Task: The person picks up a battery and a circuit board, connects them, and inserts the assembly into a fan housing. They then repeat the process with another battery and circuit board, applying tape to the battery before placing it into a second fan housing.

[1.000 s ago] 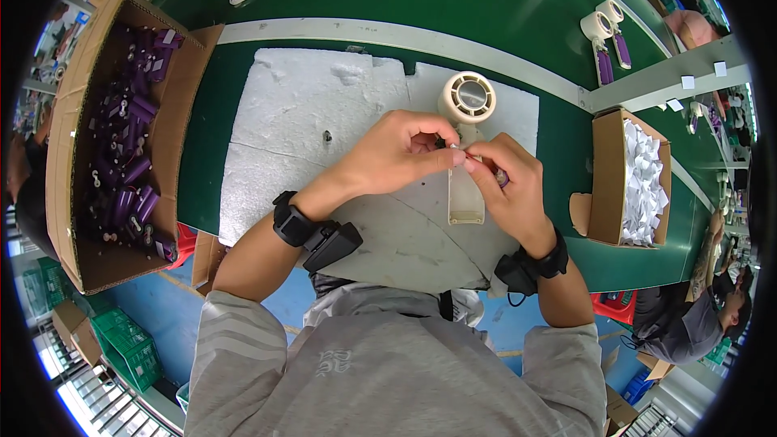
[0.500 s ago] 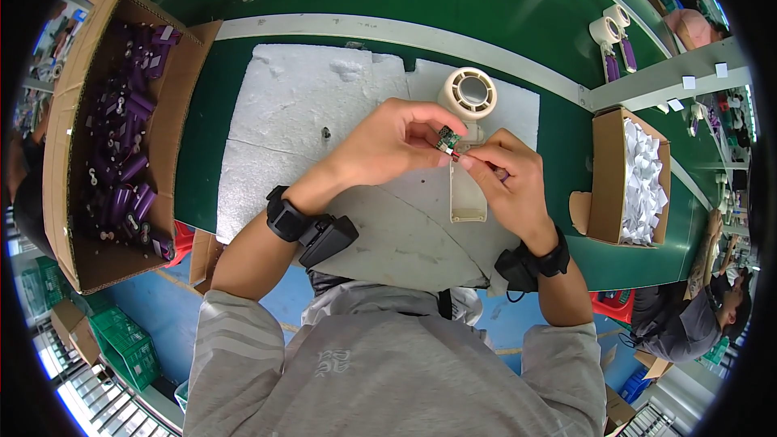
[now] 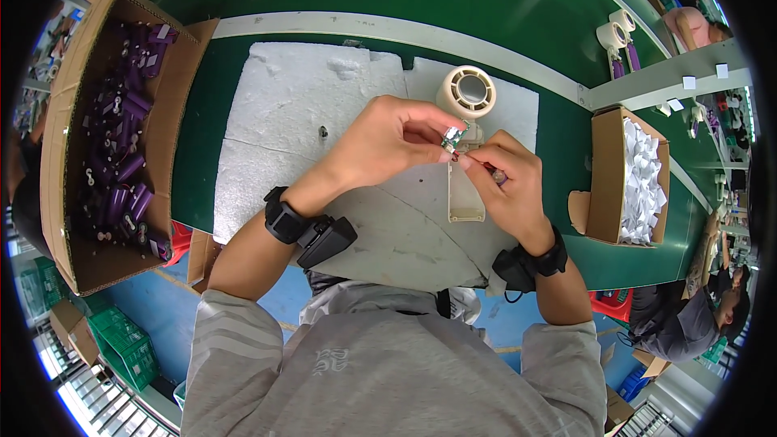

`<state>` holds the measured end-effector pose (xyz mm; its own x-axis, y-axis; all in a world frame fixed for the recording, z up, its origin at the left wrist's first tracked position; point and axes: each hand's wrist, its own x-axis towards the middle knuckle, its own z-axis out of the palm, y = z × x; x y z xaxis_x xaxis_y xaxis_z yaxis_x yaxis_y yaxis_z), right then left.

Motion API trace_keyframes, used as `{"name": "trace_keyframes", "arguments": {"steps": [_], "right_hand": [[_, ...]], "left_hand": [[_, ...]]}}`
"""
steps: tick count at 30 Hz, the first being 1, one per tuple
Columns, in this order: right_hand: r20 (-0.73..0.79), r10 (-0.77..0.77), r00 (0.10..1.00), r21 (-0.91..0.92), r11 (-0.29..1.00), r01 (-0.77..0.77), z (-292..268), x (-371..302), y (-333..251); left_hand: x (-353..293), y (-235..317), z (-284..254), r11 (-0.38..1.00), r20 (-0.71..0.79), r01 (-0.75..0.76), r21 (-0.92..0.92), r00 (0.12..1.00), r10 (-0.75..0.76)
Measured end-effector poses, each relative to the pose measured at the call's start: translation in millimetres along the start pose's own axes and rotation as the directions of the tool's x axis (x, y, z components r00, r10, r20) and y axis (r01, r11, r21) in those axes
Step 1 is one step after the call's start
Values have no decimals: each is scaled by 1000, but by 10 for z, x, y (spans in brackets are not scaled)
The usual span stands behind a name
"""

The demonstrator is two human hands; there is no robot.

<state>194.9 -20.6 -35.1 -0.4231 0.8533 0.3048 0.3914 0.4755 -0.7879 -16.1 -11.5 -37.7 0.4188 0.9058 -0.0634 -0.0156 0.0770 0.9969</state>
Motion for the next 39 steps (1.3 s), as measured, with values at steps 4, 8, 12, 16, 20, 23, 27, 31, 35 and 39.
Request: {"name": "trace_keyframes", "arguments": {"steps": [4,8,12,16,20,23,27,31,35,39], "right_hand": [[0,-69,998,-26,997,69,-17,-8,42],[-24,-90,996,-51,995,89,-3,-1,34],[-175,-49,983,-27,999,45,70,23,-22],[-167,-73,983,-115,992,54,91,26,-15],[-177,-108,978,-153,985,81,102,25,41],[-185,-127,974,-174,980,95,96,29,62],[-190,-87,978,-199,979,48,76,30,28],[-188,-126,974,-212,973,85,86,38,42],[-166,-88,982,-203,978,53,72,39,15],[-175,-151,973,-229,967,108,65,38,54]], "left_hand": [[15,-24,17,999,3,-46,-14,999,46],[17,-45,51,967,-11,-213,140,976,216],[13,-29,101,918,-36,-300,261,947,320],[-11,-22,114,926,-54,-225,304,966,253],[1,-73,103,930,-47,-250,269,961,272],[-6,-76,104,950,-89,-186,250,973,214],[-13,-83,141,965,-136,-133,227,977,167],[-16,-86,146,946,-140,-164,280,968,209],[-8,-114,136,899,-103,-246,363,948,301],[-6,-116,143,872,-99,-293,393,929,357]]}}
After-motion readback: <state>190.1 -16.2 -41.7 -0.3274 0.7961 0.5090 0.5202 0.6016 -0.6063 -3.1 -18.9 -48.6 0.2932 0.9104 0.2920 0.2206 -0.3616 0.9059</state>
